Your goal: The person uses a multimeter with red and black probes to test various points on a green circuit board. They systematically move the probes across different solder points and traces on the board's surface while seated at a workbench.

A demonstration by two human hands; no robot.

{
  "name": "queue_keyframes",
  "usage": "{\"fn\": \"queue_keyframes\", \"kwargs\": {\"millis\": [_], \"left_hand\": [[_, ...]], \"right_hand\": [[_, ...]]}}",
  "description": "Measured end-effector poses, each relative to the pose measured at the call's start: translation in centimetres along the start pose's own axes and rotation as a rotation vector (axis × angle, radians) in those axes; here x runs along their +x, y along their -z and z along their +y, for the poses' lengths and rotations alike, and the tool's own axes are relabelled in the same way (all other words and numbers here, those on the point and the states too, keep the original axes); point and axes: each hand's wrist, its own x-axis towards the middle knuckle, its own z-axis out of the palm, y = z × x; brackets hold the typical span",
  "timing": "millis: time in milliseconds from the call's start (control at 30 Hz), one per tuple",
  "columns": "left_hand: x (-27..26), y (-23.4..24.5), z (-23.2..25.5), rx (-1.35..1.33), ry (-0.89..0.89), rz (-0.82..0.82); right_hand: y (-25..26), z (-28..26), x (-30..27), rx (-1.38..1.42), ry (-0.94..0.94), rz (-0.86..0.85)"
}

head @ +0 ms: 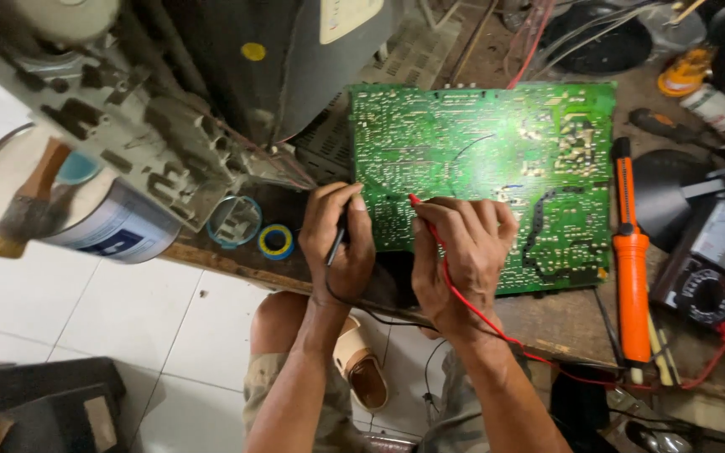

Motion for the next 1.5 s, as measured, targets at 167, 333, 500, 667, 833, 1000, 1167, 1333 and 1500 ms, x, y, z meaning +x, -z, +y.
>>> {"fn": "queue_keyframes", "kwargs": {"millis": [167, 333, 500, 667, 833, 1000, 1167, 1333, 1500], "left_hand": [[0.2, -0.2, 0.0, 0.001, -0.011, -0.037], [-0.3, -0.1, -0.3, 0.028, 0.001, -0.046], [-0.1, -0.3, -0.1, 0.046, -0.012, -0.046], [0.4, -0.1, 0.6, 0.051, -0.026, -0.024], [-0.1, -0.4, 0.1, -0.006, 0.0, 0.014], [-0.2, -0.5, -0.1, -0.01, 0.022, 0.008], [-0.2, -0.4, -0.1, -0.009, 0.022, 0.007], [-0.2, -0.3, -0.1, -0.009, 0.034, -0.006], [-0.3, -0.3, -0.1, -0.011, 0.044, -0.005]], "right_hand": [[0.6, 0.2, 0.8, -0.032, 0.021, -0.017], [0.6, -0.1, 1.0, -0.019, 0.005, -0.015], [0.6, 0.2, 0.6, 0.0, -0.007, -0.01], [0.1, 0.8, -0.8, 0.066, -0.037, 0.001], [-0.2, 1.1, -2.2, 0.106, -0.098, 0.006], [-0.7, 1.3, -2.6, 0.119, -0.101, 0.048], [-0.4, 0.6, -2.7, 0.149, -0.162, 0.083], [-0.6, 1.2, -2.9, 0.158, -0.169, 0.096], [-0.7, 1.0, -2.7, 0.158, -0.172, 0.095]]}}
